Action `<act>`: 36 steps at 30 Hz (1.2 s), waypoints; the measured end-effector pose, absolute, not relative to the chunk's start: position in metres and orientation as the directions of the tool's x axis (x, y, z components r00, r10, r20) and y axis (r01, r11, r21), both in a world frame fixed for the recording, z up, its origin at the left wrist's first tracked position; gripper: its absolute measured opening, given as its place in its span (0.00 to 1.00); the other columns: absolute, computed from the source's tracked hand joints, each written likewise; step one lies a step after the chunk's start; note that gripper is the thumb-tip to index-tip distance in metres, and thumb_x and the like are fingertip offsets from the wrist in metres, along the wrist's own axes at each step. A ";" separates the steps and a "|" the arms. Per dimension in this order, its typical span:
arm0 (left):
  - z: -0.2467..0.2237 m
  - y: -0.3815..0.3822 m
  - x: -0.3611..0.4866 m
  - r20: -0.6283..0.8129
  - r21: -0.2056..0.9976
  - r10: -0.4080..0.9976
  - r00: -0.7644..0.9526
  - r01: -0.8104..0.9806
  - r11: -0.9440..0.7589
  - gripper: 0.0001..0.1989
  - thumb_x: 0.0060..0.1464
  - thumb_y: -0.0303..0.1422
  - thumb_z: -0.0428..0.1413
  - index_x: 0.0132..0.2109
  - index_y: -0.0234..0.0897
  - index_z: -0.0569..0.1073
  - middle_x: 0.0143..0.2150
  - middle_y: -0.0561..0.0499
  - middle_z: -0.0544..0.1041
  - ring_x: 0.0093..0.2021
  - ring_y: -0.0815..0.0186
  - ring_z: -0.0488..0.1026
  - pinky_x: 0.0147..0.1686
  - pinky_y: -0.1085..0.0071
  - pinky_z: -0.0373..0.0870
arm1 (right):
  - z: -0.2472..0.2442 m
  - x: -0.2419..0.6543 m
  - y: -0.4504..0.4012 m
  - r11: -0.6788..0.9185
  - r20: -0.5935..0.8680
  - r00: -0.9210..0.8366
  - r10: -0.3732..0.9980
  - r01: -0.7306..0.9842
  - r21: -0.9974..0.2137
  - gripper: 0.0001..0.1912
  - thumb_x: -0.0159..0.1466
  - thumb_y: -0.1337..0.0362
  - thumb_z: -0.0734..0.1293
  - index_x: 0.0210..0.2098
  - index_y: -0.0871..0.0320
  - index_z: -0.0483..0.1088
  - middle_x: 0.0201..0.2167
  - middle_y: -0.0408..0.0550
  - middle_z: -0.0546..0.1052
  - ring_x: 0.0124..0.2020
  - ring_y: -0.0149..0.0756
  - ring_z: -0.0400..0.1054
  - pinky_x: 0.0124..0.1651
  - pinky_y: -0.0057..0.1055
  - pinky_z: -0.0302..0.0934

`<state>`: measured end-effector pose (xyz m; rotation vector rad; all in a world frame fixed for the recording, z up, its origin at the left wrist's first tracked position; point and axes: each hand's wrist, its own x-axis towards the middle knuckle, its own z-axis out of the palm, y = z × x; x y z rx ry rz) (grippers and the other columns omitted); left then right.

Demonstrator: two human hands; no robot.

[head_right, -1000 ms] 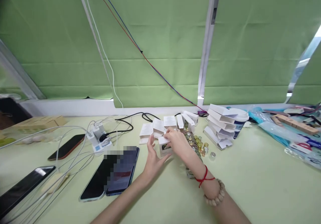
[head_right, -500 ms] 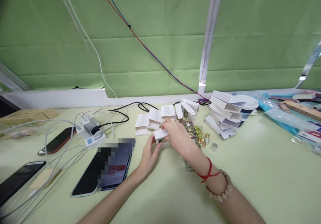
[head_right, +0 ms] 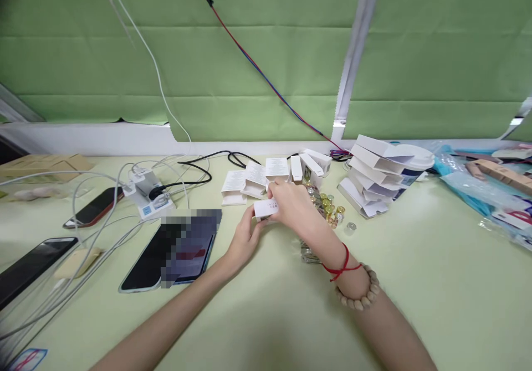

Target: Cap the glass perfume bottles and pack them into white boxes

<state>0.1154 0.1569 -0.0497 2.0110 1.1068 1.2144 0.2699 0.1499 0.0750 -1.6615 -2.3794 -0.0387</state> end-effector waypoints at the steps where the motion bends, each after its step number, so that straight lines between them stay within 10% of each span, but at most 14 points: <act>1: -0.049 0.158 0.116 0.453 0.777 0.855 0.250 0.360 -0.517 0.18 0.58 0.29 0.48 0.55 0.36 0.59 0.51 0.43 0.68 0.52 0.61 0.66 0.53 0.64 0.61 | 0.074 0.270 0.151 0.351 0.208 -0.323 0.923 0.929 -0.118 0.14 0.50 0.63 0.73 0.33 0.58 0.69 0.34 0.43 0.70 0.30 0.31 0.66 0.27 0.26 0.44; 36: -0.048 0.158 0.118 0.438 0.802 0.882 0.174 0.366 -0.471 0.19 0.59 0.33 0.46 0.57 0.34 0.59 0.53 0.41 0.67 0.53 0.59 0.65 0.53 0.62 0.60 | 0.076 0.276 0.146 0.498 0.296 -0.421 0.858 0.822 -0.275 0.12 0.54 0.55 0.70 0.26 0.57 0.70 0.34 0.42 0.74 0.37 0.33 0.66 0.29 0.26 0.46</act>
